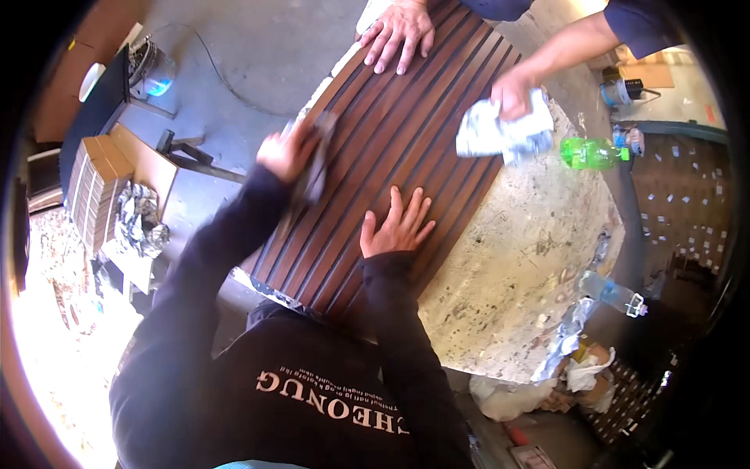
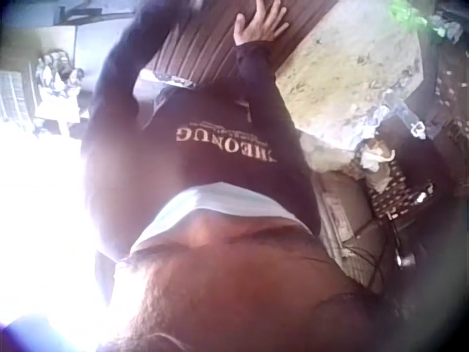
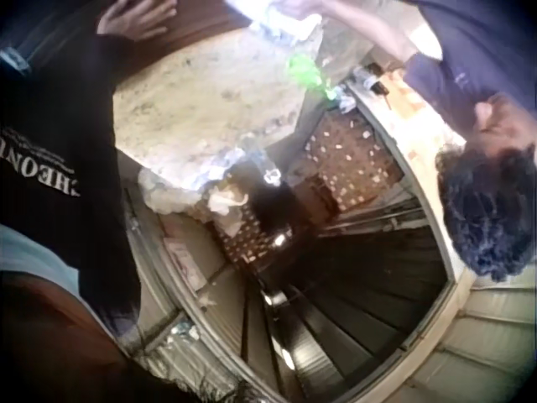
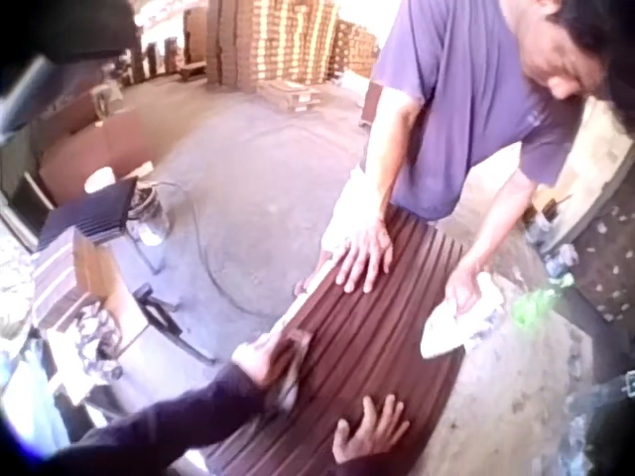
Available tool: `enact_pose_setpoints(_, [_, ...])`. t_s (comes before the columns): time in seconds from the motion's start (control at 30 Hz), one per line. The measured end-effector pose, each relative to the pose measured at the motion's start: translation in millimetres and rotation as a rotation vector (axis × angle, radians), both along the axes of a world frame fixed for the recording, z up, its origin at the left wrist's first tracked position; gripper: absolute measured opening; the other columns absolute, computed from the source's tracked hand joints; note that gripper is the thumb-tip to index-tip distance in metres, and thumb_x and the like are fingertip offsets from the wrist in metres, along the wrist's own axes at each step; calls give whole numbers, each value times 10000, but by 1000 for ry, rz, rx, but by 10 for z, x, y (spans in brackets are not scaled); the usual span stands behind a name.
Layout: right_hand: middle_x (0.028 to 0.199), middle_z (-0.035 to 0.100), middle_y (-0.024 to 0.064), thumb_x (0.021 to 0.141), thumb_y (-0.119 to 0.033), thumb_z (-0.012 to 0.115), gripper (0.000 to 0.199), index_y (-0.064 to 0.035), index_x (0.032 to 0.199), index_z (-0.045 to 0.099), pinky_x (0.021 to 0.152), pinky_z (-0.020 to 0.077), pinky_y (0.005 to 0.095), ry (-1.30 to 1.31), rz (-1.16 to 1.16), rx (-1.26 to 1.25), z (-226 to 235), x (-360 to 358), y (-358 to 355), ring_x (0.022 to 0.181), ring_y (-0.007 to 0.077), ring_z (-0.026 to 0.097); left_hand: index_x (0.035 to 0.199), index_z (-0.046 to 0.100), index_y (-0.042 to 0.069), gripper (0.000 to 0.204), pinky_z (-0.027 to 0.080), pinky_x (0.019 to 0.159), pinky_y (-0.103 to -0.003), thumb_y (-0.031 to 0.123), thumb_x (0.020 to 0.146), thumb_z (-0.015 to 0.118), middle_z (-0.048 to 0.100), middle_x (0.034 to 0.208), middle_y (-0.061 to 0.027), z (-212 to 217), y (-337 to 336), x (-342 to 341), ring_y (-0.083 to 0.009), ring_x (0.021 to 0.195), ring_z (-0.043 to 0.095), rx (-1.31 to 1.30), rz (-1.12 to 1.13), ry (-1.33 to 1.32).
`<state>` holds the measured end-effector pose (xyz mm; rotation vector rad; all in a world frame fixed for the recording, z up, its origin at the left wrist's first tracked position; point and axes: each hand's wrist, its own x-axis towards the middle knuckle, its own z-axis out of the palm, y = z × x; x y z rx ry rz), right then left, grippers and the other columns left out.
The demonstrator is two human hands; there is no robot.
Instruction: The person wipes a dark brown slatted wooden panel on a workbench with a cloth and liquid from a green bottle, working alongside another person.
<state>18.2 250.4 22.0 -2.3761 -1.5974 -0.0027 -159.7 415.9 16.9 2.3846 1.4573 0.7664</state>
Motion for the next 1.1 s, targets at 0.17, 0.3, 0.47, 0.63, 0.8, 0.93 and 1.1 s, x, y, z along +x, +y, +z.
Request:
enact_pose_setpoints(0.17, [1466,247,210,807,-379,555,626,-166,1364,363,1037,170,651,-26,-49,3,44,95,-75,1361,426,209,919,644,57,148,500,468,-346,77,773,653,589,585,-112,172,-1164,-895,-256,485,607,-67,-199,-50])
enact_pose_setpoints(0.3, [1455,267,216,816,-394,528,597,-164,1348,387,1032,182,653,-13,1,15,18,-36,49,1352,429,230,954,600,88,141,467,413,-355,139,823,600,567,553,-97,-75,-250,-363,-253,447,576,88,-150,0])
enact_pose_setpoints(0.47, [1444,289,217,816,-396,528,584,-163,1337,406,1016,212,656,3,24,31,-56,-87,39,1339,431,256,1039,570,166,223,507,555,-453,323,914,472,642,772,-186,133,756,556,-353,657,636,-92,-15,73])
enact_pose_setpoints(0.63, [1440,295,215,791,-392,563,611,-166,1338,411,1014,216,660,-24,-47,4,-10,72,-61,1344,435,239,963,650,70,190,481,477,-364,49,807,544,599,615,-122,184,-809,-499,-249,501,601,-33,-329,-100])
enact_pose_setpoints(0.8, [1441,297,210,796,-408,553,602,-175,1334,420,1021,197,663,21,-51,21,32,13,12,1348,426,240,952,666,80,173,425,395,-316,72,798,589,530,500,-56,48,-791,-599,-177,396,532,-20,-263,34])
enact_pose_setpoints(0.93, [1439,313,200,808,-407,532,570,-178,1321,438,1026,193,657,39,-40,33,5,-35,47,1352,412,244,1055,579,167,218,496,497,-435,312,904,517,632,686,-150,-34,466,328,-329,576,624,-37,-111,262])
enact_pose_setpoints(1.1, [1444,305,209,796,-397,537,574,-171,1317,455,1039,172,644,68,-33,24,19,4,28,1360,406,230,1063,603,116,220,515,561,-429,216,871,562,649,759,-169,39,-55,-40,-326,647,646,-45,-209,48])
